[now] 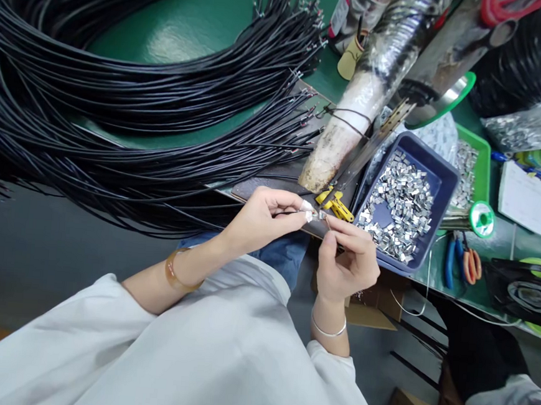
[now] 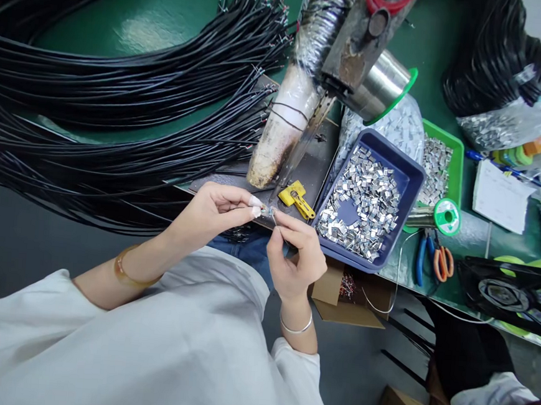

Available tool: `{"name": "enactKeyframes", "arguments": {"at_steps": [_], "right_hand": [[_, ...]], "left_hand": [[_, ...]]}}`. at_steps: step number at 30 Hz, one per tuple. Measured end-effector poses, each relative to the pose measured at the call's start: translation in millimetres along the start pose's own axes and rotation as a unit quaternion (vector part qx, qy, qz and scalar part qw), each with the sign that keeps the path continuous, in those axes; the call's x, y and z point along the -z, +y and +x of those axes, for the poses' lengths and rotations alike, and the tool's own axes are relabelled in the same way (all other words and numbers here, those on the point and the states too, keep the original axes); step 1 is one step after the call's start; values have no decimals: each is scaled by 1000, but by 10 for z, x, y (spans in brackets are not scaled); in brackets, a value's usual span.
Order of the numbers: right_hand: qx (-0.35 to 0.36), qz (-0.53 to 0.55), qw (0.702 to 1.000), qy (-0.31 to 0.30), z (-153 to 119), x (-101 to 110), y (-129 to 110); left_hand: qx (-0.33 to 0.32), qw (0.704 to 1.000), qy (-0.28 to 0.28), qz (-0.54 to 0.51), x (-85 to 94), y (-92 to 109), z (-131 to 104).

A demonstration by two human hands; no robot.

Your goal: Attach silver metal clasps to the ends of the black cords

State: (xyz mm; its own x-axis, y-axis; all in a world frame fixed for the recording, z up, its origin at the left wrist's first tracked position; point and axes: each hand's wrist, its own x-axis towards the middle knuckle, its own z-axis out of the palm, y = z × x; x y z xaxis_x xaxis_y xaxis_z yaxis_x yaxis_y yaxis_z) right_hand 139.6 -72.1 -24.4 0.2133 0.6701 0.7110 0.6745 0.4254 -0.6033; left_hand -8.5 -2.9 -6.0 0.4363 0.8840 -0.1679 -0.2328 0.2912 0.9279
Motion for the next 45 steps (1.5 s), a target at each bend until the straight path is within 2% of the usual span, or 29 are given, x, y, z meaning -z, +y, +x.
{"name": "enactKeyframes", "arguments": {"at_steps": [9, 20, 29, 37, 45], "right_hand": [[78, -90, 993, -23, 13, 7, 38], [33, -61, 997, -25, 56, -47, 32], [31, -45, 998, -27, 61, -60, 26], [41, -73, 996, -30, 76, -61, -7], [40, -85, 995, -36, 54, -44, 5]], "left_hand": [[-33, 999, 17, 23, -42, -2, 44], [-51, 994, 68, 74, -95, -18, 44], [-68, 990, 62, 111, -76, -73, 27], [-92, 987, 80, 106, -105, -8, 24], [-74, 988, 73, 114, -91, -8, 15]]}}
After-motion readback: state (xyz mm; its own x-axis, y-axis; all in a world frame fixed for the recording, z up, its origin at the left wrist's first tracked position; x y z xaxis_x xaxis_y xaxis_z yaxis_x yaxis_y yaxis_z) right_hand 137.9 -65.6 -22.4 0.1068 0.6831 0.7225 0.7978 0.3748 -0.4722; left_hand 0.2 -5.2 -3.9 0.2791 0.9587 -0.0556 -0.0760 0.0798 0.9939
